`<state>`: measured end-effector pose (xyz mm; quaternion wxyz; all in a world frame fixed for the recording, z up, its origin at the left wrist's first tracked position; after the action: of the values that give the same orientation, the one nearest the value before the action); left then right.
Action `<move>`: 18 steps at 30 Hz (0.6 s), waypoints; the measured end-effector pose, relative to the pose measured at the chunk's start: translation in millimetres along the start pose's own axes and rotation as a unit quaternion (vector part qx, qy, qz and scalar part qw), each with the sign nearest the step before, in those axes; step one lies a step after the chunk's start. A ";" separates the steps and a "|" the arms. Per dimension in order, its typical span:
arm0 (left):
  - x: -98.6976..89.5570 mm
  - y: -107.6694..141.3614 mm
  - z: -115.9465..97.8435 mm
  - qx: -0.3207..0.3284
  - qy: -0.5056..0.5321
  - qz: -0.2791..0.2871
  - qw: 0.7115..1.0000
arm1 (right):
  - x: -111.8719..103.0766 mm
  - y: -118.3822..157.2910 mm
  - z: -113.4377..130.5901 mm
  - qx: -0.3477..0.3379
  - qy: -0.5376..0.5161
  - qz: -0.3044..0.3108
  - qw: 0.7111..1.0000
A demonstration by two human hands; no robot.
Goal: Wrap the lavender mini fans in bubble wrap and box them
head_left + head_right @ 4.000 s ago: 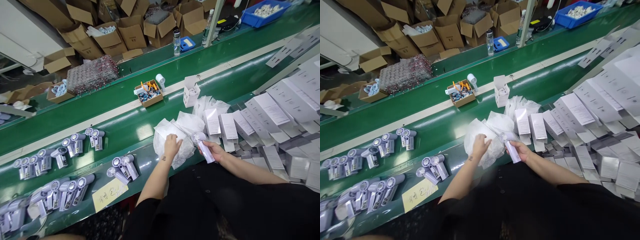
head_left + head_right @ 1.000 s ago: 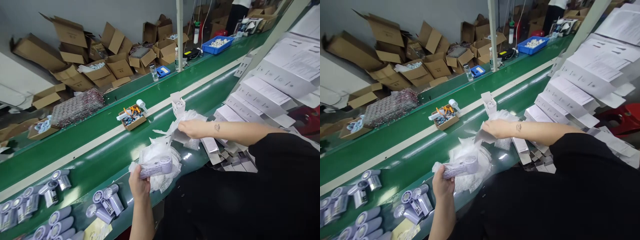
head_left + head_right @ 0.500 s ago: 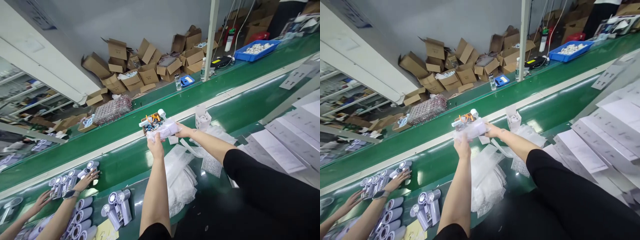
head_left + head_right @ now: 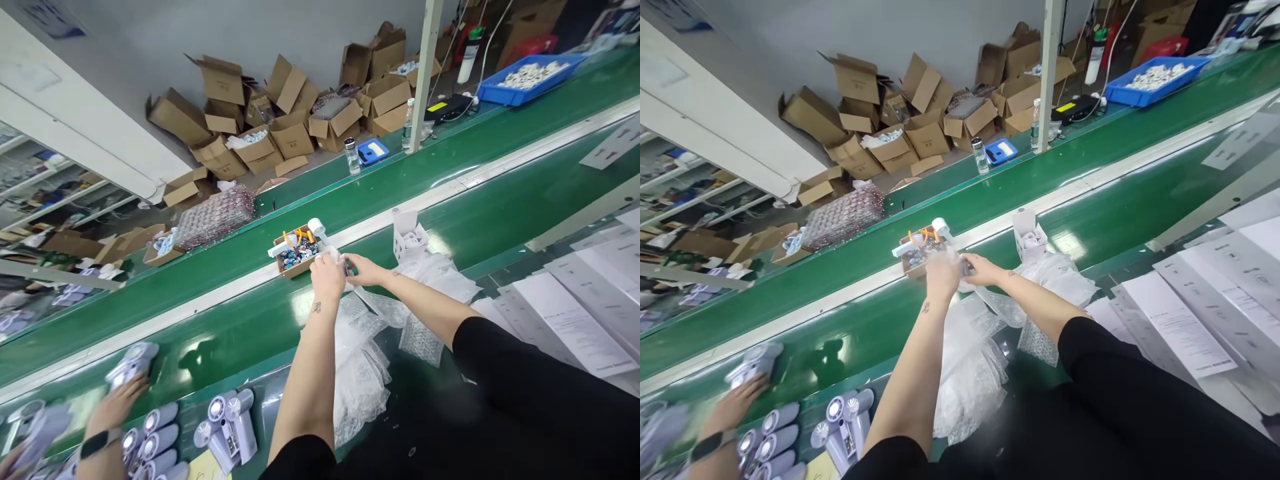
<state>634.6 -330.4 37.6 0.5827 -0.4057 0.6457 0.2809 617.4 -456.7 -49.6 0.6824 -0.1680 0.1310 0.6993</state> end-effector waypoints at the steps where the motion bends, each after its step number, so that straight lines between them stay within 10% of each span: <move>1: 5.2 4.5 -4.3 0.029 -0.016 -0.008 0.999 | -1.5 0.1 1.0 0.002 -0.009 0.002 1.000; 6: 34.7 13.3 -14.7 0.016 -0.031 -0.019 0.999 | -7.3 17.3 16.7 0.073 0.006 -0.019 0.997; 10: 40.8 15.2 -11.8 0.023 0.011 -0.018 1.000 | -37.8 90.9 5.2 0.225 0.077 -0.129 0.963; 15: 43.7 58.5 16.4 0.103 0.014 -0.089 0.991 | -81.5 162.2 -57.1 0.551 0.104 -0.255 0.788; 18: 64.0 80.1 31.3 0.038 0.022 0.031 0.999 | -77.7 144.1 -85.8 0.623 0.037 -0.256 0.738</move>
<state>583.3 -275.7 -39.1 0.5743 -0.3690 0.6811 0.2647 479.3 -567.8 -102.1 0.7828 0.2419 0.5143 0.2533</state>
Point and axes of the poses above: each hand's wrist, its own y-axis away from the middle knuckle, its own x-axis out of the palm, z = x × y, the point moved 1 cm from there along -y, towards the middle knuckle, and after that the axes turned 14 degrees about x, right-handed, at the moved point
